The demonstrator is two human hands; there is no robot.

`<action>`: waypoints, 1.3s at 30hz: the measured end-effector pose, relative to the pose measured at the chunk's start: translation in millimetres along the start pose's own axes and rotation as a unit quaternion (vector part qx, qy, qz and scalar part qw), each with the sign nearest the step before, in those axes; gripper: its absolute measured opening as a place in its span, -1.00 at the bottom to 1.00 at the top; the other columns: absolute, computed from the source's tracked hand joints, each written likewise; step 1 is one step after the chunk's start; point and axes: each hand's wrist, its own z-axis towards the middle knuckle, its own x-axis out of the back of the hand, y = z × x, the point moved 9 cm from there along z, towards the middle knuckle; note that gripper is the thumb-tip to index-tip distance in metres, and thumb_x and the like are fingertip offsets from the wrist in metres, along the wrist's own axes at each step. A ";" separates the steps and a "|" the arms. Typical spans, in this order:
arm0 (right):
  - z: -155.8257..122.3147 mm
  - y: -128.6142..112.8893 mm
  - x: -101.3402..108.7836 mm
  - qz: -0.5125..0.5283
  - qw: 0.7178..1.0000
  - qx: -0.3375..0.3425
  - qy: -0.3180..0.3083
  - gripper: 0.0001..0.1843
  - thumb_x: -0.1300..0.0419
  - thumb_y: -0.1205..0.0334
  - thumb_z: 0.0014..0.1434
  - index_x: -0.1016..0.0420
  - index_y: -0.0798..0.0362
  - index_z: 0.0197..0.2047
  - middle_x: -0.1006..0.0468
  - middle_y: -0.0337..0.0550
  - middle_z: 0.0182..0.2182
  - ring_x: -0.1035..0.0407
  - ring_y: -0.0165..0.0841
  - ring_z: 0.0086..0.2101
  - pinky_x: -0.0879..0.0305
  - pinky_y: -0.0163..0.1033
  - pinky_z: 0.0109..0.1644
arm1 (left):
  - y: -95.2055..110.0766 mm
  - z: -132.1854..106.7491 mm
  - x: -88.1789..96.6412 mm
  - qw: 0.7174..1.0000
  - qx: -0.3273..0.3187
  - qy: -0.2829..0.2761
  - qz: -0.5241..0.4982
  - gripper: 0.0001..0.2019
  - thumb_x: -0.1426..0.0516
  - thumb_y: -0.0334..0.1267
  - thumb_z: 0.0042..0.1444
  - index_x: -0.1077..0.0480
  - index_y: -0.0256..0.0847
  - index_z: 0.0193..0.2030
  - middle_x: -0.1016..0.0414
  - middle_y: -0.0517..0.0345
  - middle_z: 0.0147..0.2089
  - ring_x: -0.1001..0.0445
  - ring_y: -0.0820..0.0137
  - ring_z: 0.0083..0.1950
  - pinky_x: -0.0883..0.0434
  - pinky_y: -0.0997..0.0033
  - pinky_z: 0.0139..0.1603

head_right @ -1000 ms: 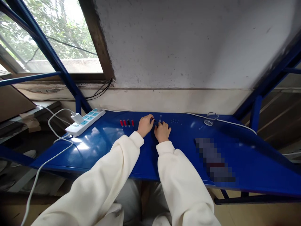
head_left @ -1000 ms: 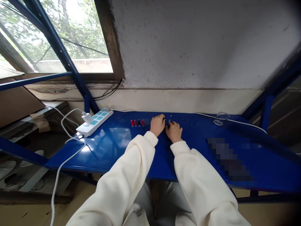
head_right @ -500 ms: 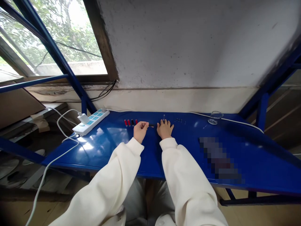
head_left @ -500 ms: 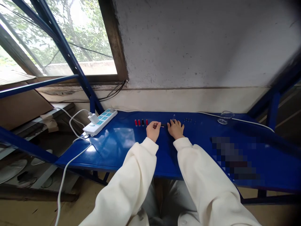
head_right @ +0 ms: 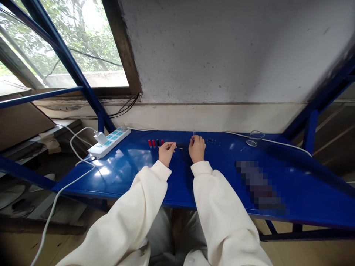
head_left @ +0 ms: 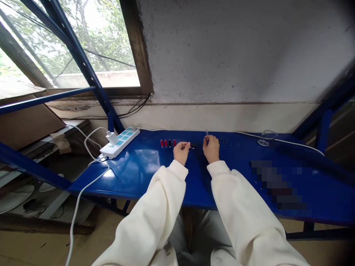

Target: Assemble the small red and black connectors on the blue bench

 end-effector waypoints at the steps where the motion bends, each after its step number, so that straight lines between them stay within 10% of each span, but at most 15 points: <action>1: 0.1 -1.0 5.0 0.039 0.999 0.004 0.017 -0.70 0.14 0.23 0.18 -0.29 0.13 -0.12 -0.41 0.03 -0.20 -0.24 -0.29 -0.17 -0.13 -0.19 -0.10 | 0.5 -0.5 0.3 1.000 0.009 0.001 -0.010 -0.74 -0.16 -0.12 -0.08 -0.40 -0.30 -0.35 -0.45 0.05 -0.42 -0.42 0.44 -0.37 -0.38 0.47 -0.41; 11: -4.9 -6.3 6.9 0.324 0.946 -0.017 -0.020 -0.70 0.00 -0.02 0.10 -0.26 0.07 -0.36 -0.33 -0.30 -0.62 -0.21 -0.47 -0.57 -0.17 -0.34 -0.42 | -0.6 -1.9 9.7 0.998 0.048 0.031 -0.022 -0.71 -0.15 -0.09 -0.06 -0.40 -0.31 -0.34 -0.46 0.05 -0.41 -0.40 0.49 -0.42 -0.35 0.49 -0.43; 39: -3.4 7.3 -14.9 0.491 0.864 -0.092 -0.065 -0.73 -0.13 0.02 -0.01 -0.28 0.07 -0.40 -0.29 -0.34 -0.65 -0.12 -0.53 -0.63 -0.08 -0.34 -0.52 | -6.7 0.9 0.9 0.995 0.068 -0.024 -0.065 -0.67 -0.18 -0.08 -0.11 -0.41 -0.32 -0.30 -0.49 0.03 -0.37 -0.33 0.57 -0.53 -0.27 0.53 -0.51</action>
